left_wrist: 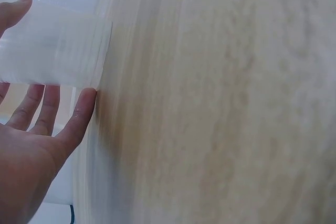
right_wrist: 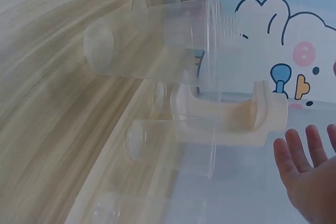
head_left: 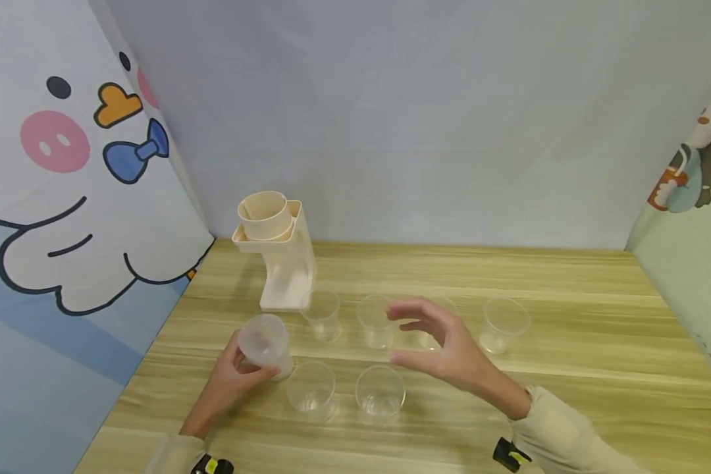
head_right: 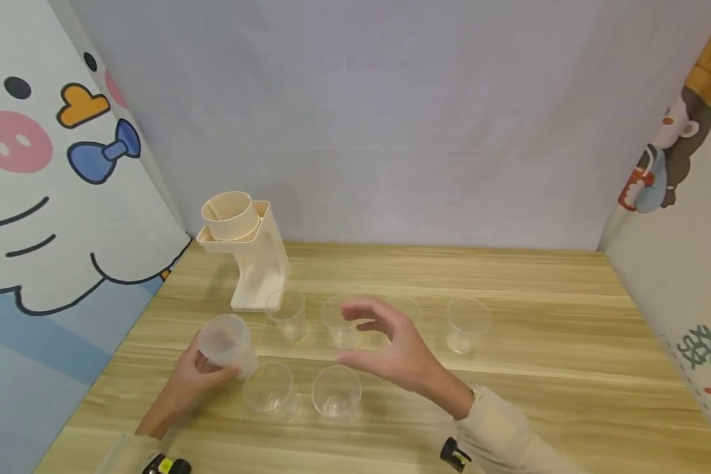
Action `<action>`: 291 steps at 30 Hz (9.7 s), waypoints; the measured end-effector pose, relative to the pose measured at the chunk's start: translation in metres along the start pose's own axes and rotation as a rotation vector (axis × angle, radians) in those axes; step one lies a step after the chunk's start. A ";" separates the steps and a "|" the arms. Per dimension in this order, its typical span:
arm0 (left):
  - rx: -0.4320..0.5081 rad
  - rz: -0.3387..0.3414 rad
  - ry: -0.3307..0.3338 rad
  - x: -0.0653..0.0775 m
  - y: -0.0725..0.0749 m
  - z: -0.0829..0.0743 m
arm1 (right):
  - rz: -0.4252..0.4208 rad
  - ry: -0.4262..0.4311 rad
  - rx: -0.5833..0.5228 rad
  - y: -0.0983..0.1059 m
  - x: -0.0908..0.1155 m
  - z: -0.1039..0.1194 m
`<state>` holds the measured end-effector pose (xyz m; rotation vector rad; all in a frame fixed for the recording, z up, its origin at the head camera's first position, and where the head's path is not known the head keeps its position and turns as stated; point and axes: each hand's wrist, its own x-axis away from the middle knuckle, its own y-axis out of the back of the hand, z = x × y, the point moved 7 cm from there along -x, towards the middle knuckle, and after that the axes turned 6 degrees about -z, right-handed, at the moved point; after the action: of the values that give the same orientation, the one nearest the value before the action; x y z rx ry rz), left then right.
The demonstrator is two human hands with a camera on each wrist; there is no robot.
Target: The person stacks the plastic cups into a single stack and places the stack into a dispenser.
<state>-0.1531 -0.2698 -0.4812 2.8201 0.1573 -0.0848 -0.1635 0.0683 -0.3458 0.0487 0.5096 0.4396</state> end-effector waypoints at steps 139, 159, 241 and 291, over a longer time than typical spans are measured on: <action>0.046 0.007 0.000 0.002 -0.002 -0.002 | -0.629 -0.295 0.345 0.139 0.082 -0.066; 0.040 0.010 0.008 0.002 -0.003 0.000 | -0.544 -0.151 0.307 0.125 0.070 -0.031; 0.032 -0.009 0.005 0.002 -0.001 0.000 | -0.250 0.063 0.148 0.040 -0.004 0.002; 0.032 -0.006 0.012 0.003 -0.002 0.003 | -0.077 -0.054 0.091 -0.027 -0.045 -0.024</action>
<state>-0.1508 -0.2686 -0.4850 2.8528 0.1691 -0.0731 -0.1992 0.0235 -0.3499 0.1279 0.4769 0.3385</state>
